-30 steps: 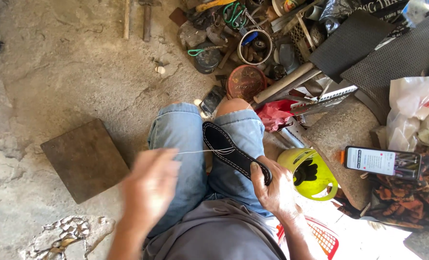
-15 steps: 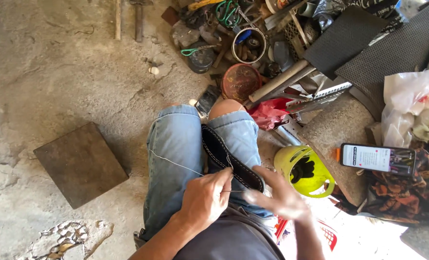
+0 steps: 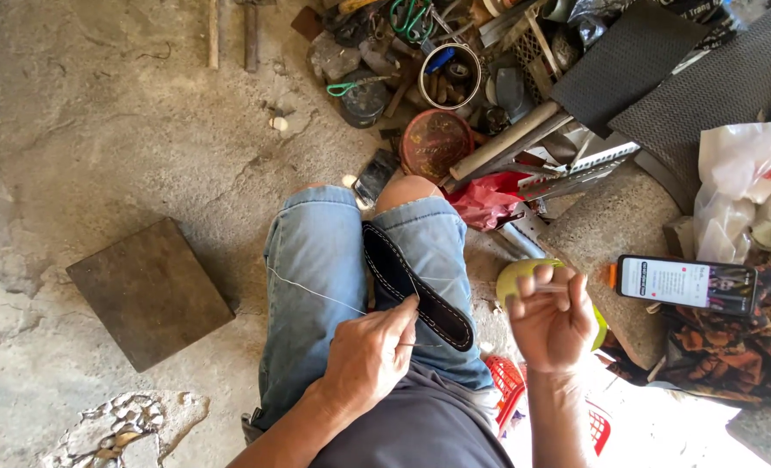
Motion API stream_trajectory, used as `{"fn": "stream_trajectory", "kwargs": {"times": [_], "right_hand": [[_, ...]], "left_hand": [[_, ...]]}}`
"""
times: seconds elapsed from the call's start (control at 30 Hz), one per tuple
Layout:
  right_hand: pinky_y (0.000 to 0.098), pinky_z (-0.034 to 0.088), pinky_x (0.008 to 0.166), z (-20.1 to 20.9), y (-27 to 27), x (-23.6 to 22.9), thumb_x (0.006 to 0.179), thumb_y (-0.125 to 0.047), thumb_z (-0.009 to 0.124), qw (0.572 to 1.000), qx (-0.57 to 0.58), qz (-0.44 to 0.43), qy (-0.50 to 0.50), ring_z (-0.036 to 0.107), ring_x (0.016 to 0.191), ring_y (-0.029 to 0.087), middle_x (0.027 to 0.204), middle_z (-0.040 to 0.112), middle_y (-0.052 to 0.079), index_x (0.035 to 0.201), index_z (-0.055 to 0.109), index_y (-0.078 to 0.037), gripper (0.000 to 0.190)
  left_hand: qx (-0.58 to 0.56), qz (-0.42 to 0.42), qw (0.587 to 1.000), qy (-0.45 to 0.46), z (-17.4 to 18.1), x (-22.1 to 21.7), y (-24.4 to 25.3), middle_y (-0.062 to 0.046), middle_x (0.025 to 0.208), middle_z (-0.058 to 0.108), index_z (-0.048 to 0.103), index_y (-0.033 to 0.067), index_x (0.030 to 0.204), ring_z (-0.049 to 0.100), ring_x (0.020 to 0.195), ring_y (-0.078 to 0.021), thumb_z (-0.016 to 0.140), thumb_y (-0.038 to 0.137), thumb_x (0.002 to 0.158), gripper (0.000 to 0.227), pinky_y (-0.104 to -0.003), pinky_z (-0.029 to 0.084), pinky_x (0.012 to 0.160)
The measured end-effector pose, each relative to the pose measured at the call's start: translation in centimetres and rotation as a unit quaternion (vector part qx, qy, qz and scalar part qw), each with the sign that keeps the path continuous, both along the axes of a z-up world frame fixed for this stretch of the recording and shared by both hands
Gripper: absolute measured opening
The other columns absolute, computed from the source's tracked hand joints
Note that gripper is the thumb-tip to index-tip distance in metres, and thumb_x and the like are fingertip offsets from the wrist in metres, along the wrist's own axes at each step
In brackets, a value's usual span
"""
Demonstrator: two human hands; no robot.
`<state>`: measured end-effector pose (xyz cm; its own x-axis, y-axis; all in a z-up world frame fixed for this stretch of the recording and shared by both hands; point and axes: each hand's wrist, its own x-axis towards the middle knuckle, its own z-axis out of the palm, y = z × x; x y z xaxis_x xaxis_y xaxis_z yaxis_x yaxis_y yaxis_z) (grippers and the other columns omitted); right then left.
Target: The person sits on the ground and sews a black sandal using a needle and white thread. The person repeatedly pushes the needle through the sandal sole and pulls the thread to secure the stitching.
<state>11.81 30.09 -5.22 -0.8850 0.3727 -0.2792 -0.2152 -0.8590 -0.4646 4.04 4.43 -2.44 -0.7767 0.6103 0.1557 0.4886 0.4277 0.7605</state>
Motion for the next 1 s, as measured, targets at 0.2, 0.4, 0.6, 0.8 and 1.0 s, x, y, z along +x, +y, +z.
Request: {"fn": "stream_trajectory", "kwargs": {"times": [0.2, 0.4, 0.6, 0.8, 1.0], "right_hand": [[0.0169, 0.026, 0.043, 5.0, -3.1, -2.2, 0.070, -0.070, 0.084, 0.878, 0.314, 0.337, -0.126, 0.040, 0.053, 0.002, 0.065, 0.047, -0.007, 0.145, 0.054, 0.004, 0.109], [0.0438, 0.041, 0.113, 4.1, -5.3, -1.0, 0.101, -0.062, 0.032, 0.653, 0.661, 0.342, -0.144, 0.057, 0.138, 0.033, 0.146, 0.061, 0.019, 0.145, 0.053, -0.002, 0.077], [0.0346, 0.041, 0.061, 4.2, -6.4, -2.1, 0.105, -0.046, 0.032, 0.654, 0.693, 0.267, -0.144, 0.055, 0.061, 0.020, 0.071, 0.059, 0.004, 0.094, 0.062, -0.009, 0.049], [0.0333, 0.031, 0.058, 4.2, -6.1, -2.2, 0.108, -0.043, 0.036, 0.672, 0.657, 0.260, -0.222, 0.035, 0.062, 0.012, 0.064, 0.035, -0.005, 0.074, 0.041, -0.016, 0.043], [0.0242, 0.042, 0.051, 4.5, -5.4, -2.7, 0.098, -0.029, 0.061, 0.788, 0.476, 0.253, -0.297, 0.055, 0.054, 0.013, 0.061, 0.058, 0.006, 0.094, 0.072, -0.001, 0.031]], "left_hand": [[-0.008, -0.014, 1.000, -0.021, -0.2, 0.0, -0.1, 0.006, 0.065, 0.060, 0.064, 0.0011, 0.118, 0.061, 0.053, -0.0158, 0.055, -0.010, 0.070, 0.050, -0.033, 0.049, 0.051], [-0.014, -0.010, 1.000, -0.021, -0.7, 0.2, 0.3, 0.002, 0.067, 0.066, 0.064, -0.0006, 0.119, 0.066, 0.058, -0.0212, 0.055, -0.006, 0.073, 0.048, -0.037, 0.050, 0.052], [-0.026, -0.023, 0.999, -0.029, -1.0, 0.0, 1.0, -0.004, 0.071, 0.069, 0.064, 0.0000, 0.121, 0.066, 0.059, -0.0276, 0.061, -0.001, 0.078, 0.043, -0.043, 0.049, 0.050], [-0.038, -0.027, 0.999, -0.009, -1.9, -0.3, 1.8, -0.006, 0.078, 0.074, 0.064, 0.0027, 0.124, 0.070, 0.064, -0.0267, 0.066, 0.003, 0.082, 0.042, -0.042, 0.051, 0.052], [-0.039, -0.023, 0.996, -0.079, 0.7, -2.5, -0.7, -0.008, 0.093, 0.060, 0.057, 0.0037, 0.139, 0.054, 0.049, -0.0160, 0.064, 0.009, 0.098, 0.042, -0.028, 0.053, 0.037]]}}
